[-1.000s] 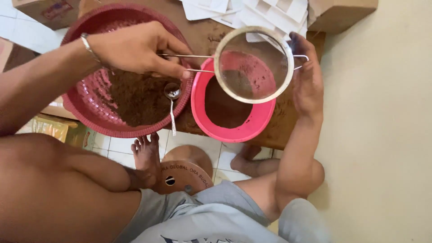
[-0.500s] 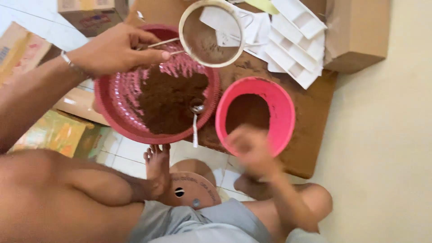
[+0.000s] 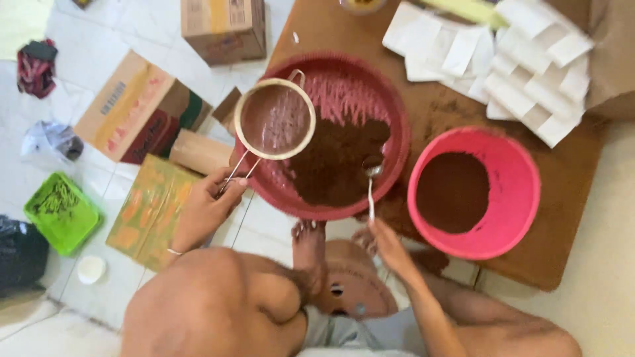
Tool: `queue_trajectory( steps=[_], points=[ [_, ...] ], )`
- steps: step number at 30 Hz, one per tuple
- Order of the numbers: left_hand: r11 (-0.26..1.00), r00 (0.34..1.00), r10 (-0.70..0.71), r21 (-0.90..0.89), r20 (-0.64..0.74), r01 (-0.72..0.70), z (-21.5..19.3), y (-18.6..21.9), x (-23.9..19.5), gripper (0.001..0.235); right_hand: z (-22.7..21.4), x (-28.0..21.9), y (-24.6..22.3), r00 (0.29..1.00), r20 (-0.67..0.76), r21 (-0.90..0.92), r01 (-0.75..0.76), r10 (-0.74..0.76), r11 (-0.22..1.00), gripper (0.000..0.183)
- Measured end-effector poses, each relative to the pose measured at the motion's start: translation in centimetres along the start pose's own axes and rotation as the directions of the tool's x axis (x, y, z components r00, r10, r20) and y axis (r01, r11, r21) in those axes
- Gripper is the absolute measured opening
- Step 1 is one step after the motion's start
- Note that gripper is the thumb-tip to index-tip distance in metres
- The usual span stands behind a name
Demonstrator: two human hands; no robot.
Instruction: The person sits on the floor and uses a spoon to scoop a brown powder from a red basket into a sieve held over a pink bowl. They repeatedly tap the sieve to sift the powder into the bowl.
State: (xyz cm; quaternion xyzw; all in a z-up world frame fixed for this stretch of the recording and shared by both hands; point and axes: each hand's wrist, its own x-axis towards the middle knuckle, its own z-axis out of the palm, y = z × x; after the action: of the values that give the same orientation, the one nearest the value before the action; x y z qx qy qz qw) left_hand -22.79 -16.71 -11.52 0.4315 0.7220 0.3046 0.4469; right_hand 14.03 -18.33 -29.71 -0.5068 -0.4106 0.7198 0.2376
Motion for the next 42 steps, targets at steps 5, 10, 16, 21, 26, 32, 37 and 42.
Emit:
queue_trajectory(
  steps=[5,10,16,21,26,32,37,42],
  points=[
    [0.986,0.994,0.083,-0.139,-0.064,-0.091,2.1,-4.2,-1.8,0.022,2.7,0.1,-0.7,0.968,-0.249,-0.08,0.002,-0.022,0.997,0.05],
    [0.986,0.996,0.067,-0.146,-0.055,-0.074,2.6,-3.1,-2.0,0.025,3.7,0.6,-1.5,0.931,-0.357,-0.022,-0.091,0.077,0.996,0.048],
    [0.979,0.99,0.134,-0.15,-0.031,-0.137,3.1,-1.8,-1.2,0.023,3.4,-0.3,-3.3,0.931,-0.364,-0.224,-0.104,0.016,0.969,0.054],
    [0.969,0.988,0.15,-0.196,-0.019,-0.151,3.8,-2.5,-0.9,0.024,4.5,-3.0,-10.1,0.954,-0.295,-0.686,-0.246,0.048,0.685,0.045],
    [0.959,0.987,0.16,-0.238,0.015,-0.152,4.0,-1.5,-0.9,0.024,5.1,-3.1,-15.2,0.965,-0.189,-0.922,-0.239,0.184,0.304,0.05],
    [0.953,0.979,0.203,-0.231,0.019,-0.194,3.9,-0.4,-1.1,0.025,-0.1,1.6,-17.1,0.98,0.025,-0.98,-0.015,-0.197,-0.2,0.054],
    [0.913,0.995,0.07,-0.407,0.064,-0.038,4.2,0.0,-1.2,0.027,-5.4,7.2,-17.0,0.844,0.234,-0.939,0.066,-0.483,-0.339,0.017],
    [0.92,0.984,0.173,-0.362,0.035,-0.149,4.4,-2.3,-0.3,0.028,-2.7,4.5,-16.9,0.963,0.096,-0.976,0.042,-0.251,-0.213,0.042]
  ],
)
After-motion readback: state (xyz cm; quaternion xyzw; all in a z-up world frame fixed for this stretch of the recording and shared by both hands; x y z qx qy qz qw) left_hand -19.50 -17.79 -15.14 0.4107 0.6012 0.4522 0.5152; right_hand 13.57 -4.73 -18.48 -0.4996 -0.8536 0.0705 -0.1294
